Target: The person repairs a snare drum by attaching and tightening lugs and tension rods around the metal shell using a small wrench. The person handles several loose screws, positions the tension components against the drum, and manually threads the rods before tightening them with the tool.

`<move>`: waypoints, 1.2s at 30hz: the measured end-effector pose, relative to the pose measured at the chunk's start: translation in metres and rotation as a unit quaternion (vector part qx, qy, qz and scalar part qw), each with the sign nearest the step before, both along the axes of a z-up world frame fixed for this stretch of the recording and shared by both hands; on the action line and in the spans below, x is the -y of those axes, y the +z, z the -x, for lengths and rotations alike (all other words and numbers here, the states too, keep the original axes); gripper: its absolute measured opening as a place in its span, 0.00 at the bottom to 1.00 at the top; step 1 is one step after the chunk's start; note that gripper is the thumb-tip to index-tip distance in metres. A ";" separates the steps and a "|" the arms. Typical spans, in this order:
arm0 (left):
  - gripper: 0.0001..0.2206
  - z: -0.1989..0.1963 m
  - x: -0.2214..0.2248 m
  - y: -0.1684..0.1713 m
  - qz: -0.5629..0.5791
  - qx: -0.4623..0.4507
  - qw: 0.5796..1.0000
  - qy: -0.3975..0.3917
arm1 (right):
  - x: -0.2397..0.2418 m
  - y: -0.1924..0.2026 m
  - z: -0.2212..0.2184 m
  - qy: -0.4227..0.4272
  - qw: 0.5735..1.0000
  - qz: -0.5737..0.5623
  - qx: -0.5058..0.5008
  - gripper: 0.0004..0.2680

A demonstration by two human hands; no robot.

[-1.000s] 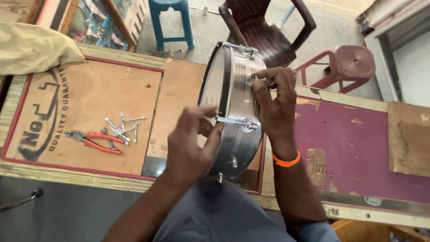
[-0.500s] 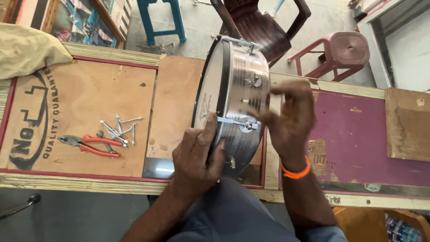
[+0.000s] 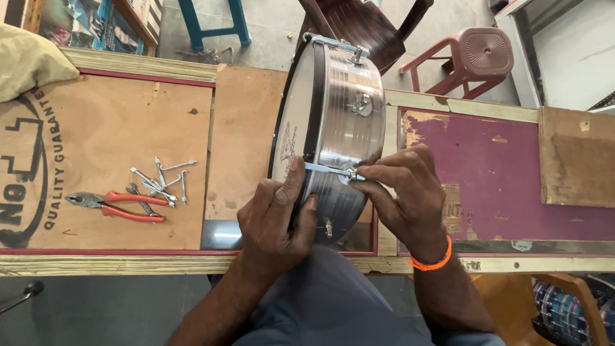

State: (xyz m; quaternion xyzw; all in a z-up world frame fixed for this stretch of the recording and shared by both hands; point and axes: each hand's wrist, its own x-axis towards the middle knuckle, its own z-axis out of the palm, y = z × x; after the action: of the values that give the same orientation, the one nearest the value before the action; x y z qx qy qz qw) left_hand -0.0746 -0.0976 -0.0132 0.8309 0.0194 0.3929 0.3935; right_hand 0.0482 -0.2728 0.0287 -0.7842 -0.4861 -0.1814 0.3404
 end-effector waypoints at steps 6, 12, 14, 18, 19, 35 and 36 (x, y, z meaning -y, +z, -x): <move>0.26 0.001 -0.005 -0.001 0.003 0.011 1.000 -0.001 | -0.008 0.026 0.005 -0.021 0.992 0.118 0.024 0.08; 0.25 0.000 -0.006 0.002 -0.002 0.023 1.000 0.007 | -0.013 0.034 -0.001 0.015 0.995 0.088 -0.053 0.09; 0.25 0.003 -0.005 0.002 0.006 0.025 1.000 0.011 | -0.014 0.031 0.000 0.034 0.997 0.054 -0.053 0.11; 0.25 0.002 -0.006 -0.004 0.010 0.022 1.000 0.006 | -0.014 0.025 -0.002 0.033 0.997 0.062 0.034 0.10; 0.25 0.002 -0.005 -0.004 0.013 0.027 1.000 0.005 | -0.014 0.025 -0.002 0.030 0.995 0.077 0.050 0.10; 0.27 0.012 -0.010 -0.004 0.035 0.006 0.999 -0.017 | -0.016 0.017 0.009 0.010 0.997 0.031 -0.075 0.16; 0.27 0.019 -0.011 -0.006 0.083 -0.011 0.996 -0.042 | -0.018 0.012 0.012 -0.008 0.997 0.001 -0.081 0.16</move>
State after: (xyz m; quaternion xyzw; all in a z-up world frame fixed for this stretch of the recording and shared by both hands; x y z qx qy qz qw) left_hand -0.0934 -0.0870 -0.0195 0.7999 0.0213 0.3638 0.4769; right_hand 0.0365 -0.2544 0.0408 -0.8003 -0.4508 -0.1199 0.3767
